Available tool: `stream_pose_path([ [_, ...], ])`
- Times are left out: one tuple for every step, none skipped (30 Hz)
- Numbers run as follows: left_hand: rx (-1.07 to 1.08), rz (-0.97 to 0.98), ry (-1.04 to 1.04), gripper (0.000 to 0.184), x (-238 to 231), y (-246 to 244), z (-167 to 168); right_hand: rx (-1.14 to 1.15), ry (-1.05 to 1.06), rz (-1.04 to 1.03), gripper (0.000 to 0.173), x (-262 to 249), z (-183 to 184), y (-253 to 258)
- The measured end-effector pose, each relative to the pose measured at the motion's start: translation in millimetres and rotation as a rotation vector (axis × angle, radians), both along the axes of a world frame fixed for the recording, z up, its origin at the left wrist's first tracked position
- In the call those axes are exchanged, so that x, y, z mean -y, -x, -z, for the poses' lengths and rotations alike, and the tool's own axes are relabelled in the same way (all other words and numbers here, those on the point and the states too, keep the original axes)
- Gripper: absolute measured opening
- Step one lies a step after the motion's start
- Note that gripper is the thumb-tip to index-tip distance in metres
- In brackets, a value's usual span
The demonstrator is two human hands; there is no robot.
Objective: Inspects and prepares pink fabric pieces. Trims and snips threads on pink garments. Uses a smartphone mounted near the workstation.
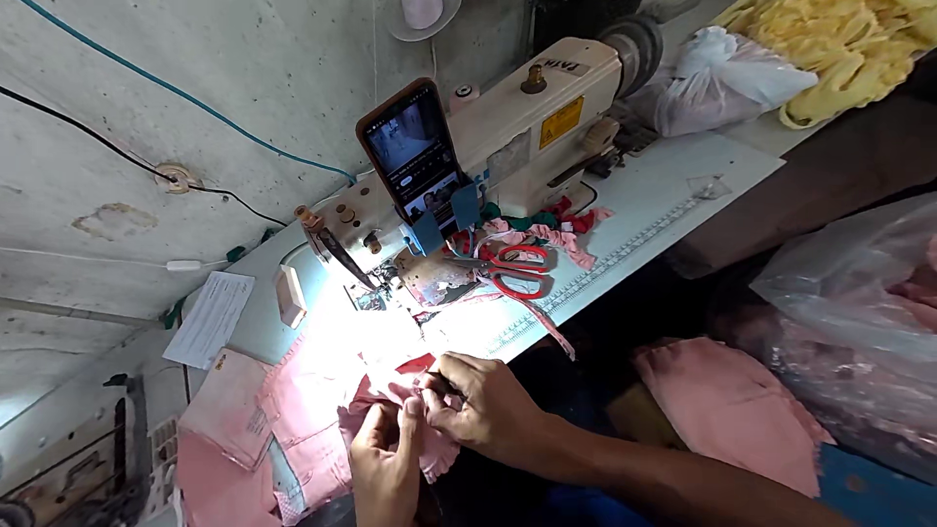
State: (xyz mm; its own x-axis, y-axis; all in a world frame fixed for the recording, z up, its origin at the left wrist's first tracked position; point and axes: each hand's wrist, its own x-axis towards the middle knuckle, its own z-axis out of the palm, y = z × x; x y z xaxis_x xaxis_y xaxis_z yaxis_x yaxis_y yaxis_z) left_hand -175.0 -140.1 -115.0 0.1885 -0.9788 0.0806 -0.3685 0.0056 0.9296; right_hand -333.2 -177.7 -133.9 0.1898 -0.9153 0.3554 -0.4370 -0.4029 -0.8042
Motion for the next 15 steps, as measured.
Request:
stream_pose_path([
  [-0.023, 0.016, -0.003, 0.023, 2, -1, 1, -0.035, 0.012, -0.014, 0.023, -1, 0, 0],
  [-0.036, 0.033, 0.003, 0.018, 2, -1, 1, -0.078, 0.032, -0.018, 0.022, -1, 0, -1],
  [-0.028, 0.034, 0.014, 0.014, 2, -1, 2, -0.122, 0.044, -0.021, 0.022, -1, 0, -1],
  [-0.001, 0.031, 0.023, 0.012, 2, -1, 2, -0.162, 0.059, -0.024, 0.021, -1, 1, -1],
  [0.033, 0.027, 0.026, 0.011, 1, -2, 4, -0.194, 0.086, -0.021, 0.022, -1, 2, -1],
  [0.062, 0.025, 0.027, 0.011, 1, -3, 5, -0.222, 0.118, -0.02, 0.024, -2, 4, -1],
  [0.092, 0.017, 0.032, 0.01, 1, -4, 7, -0.246, 0.148, -0.022, 0.025, -2, 5, 0],
  [0.121, -0.003, 0.036, 0.01, 1, -4, 8, -0.259, 0.17, -0.025, 0.024, -3, 5, 0],
  [0.159, -0.031, 0.045, 0.009, 0, -2, 7, -0.261, 0.184, -0.013, 0.022, -4, 5, 0],
  [0.224, -0.07, 0.071, 0.009, -2, 0, 5, -0.254, 0.186, 0.017, 0.021, -4, 5, -1],
  [0.301, -0.123, 0.128, 0.011, -5, 5, 4, -0.244, 0.18, 0.062, 0.02, -3, 4, -1],
  [0.373, -0.181, 0.213, 0.016, -8, 11, 6, -0.23, 0.164, 0.107, 0.021, -2, 1, -2],
  [0.4, -0.222, 0.301, 0.021, -10, 16, 10, -0.213, 0.149, 0.143, 0.022, -1, -2, -3],
  [0.385, -0.24, 0.354, 0.023, -11, 20, 13, -0.205, 0.143, 0.165, 0.022, -1, -4, -4],
  [0.335, -0.234, 0.351, 0.022, -10, 22, 12, -0.206, 0.138, 0.168, 0.022, -1, -5, -5],
])
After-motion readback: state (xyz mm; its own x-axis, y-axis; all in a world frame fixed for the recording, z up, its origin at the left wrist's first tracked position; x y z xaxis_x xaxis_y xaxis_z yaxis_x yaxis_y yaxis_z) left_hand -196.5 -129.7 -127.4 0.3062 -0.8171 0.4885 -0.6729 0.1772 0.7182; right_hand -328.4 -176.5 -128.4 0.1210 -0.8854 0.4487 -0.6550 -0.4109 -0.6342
